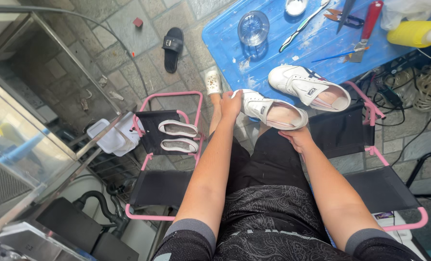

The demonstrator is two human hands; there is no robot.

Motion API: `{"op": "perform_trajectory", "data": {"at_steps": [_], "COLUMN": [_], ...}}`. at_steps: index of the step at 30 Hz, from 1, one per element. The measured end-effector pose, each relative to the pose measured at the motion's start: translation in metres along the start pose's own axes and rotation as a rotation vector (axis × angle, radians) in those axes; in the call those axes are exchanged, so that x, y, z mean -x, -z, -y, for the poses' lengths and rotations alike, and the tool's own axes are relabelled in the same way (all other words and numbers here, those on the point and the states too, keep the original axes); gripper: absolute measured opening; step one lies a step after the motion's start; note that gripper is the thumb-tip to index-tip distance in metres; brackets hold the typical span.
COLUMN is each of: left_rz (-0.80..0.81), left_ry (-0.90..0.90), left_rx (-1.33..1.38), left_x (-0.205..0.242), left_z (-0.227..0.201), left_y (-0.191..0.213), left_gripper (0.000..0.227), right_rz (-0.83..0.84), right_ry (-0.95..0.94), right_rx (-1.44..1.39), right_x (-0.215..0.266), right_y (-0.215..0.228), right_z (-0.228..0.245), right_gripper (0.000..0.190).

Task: The person picks up a measuring cup and walks to a sink, where they rinse the cup under water and shake it dry.

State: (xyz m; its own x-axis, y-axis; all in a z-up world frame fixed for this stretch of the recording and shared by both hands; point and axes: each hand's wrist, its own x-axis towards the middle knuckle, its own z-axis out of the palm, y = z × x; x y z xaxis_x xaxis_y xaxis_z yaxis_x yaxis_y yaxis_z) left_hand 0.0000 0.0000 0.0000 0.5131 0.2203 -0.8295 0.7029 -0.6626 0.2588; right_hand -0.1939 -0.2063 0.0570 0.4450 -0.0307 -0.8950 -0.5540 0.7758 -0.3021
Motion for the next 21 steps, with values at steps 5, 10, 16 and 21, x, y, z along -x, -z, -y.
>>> {"op": "perform_trajectory", "data": {"at_steps": [5,10,16,21], "left_rz": [0.097,0.303,0.597,0.464], "left_ry": [0.114,-0.055,-0.453,-0.134], "left_rx": [0.011,0.005,-0.033,0.229], "left_x": [-0.003,-0.004,-0.019,-0.043], "left_z": [-0.019,-0.018,-0.029,-0.019], "left_y": [0.012,0.043,0.137,0.306], "left_gripper": [0.069,0.07,0.045,0.03], "right_rz": [-0.288,-0.572,-0.652,-0.42], "right_ry": [0.28,-0.074,-0.314,-0.694], "right_rx": [0.525,1.079,1.204,1.345], "right_x": [0.018,0.02,0.019,0.019], "right_y": [-0.024,-0.056,-0.102,-0.147], "right_z": [0.007,0.003,0.021,0.03], "right_gripper": [0.113,0.105,0.106,0.068]}}
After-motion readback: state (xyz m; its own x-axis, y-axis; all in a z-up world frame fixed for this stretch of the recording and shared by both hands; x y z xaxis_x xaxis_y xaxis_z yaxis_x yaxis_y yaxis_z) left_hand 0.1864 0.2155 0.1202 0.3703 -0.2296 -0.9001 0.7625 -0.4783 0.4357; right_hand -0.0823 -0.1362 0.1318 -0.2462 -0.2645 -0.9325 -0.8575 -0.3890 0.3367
